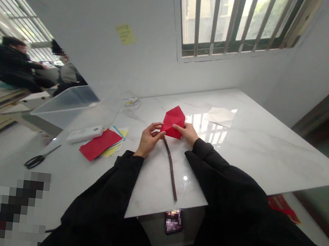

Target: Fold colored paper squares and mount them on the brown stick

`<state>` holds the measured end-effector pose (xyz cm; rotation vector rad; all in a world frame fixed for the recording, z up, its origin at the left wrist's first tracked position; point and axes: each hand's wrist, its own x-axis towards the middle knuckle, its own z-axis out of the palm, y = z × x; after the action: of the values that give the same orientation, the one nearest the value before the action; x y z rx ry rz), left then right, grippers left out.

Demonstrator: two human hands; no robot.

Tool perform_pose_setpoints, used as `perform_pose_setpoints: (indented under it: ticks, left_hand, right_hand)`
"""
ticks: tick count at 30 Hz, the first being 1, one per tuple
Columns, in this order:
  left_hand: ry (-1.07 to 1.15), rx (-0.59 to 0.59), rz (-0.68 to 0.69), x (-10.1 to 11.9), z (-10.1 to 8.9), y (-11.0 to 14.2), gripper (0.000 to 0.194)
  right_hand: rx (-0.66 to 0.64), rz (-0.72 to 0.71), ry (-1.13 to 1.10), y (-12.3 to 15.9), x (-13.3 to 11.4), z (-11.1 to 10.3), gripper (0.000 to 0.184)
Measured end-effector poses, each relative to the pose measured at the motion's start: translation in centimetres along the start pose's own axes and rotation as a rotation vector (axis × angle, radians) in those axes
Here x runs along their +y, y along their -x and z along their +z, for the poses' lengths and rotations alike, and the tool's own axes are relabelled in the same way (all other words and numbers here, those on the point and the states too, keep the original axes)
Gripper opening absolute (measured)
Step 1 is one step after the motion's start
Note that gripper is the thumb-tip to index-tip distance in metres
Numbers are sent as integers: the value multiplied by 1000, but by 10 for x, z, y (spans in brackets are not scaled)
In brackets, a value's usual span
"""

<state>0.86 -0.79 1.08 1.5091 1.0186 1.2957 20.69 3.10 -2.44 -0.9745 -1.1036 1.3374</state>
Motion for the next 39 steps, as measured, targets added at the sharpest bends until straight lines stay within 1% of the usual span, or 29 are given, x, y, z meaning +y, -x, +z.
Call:
perform_pose_setpoints:
  ticks: [4, 7, 11, 16, 18, 21, 24, 30, 35, 39]
  left_hand:
    - [52, 5, -34, 2, 0, 0, 75]
    - [68, 4, -52, 1, 0, -1, 82]
    - [83, 16, -80, -6, -2, -3, 71]
    - [89, 45, -115, -9, -2, -4, 57]
    - [83, 6, -130, -8, -2, -3, 53]
    - [58, -83, -143, -6, -1, -2, 52]
    - [67, -97, -145, -7, -1, -2, 54]
    - [78, -27, -165, -11, -3, -4, 53]
    - [120, 110, -174, -13, -5, -6, 54]
    - [173, 196, -191, -16, -7, -9, 57]
  right_hand:
    - [-12, -4, 21, 1, -2, 1, 45]
    - [-28, 7, 52, 3, -5, 2, 39]
    - [-48, 33, 39, 4, -8, 3, 34]
    - [-66, 32, 24, 5, -7, 2, 36]
    - [-74, 38, 38, 5, -8, 2, 37]
    - [-96, 40, 43, 7, -9, 3, 39]
    - [-120, 33, 66, 8, -11, 3, 40]
    - [-166, 1, 178, 11, -15, 5, 45]
    - [-253, -67, 319, 14, -19, 6, 58]
    - [-321, -91, 407, 15, -21, 6, 58]
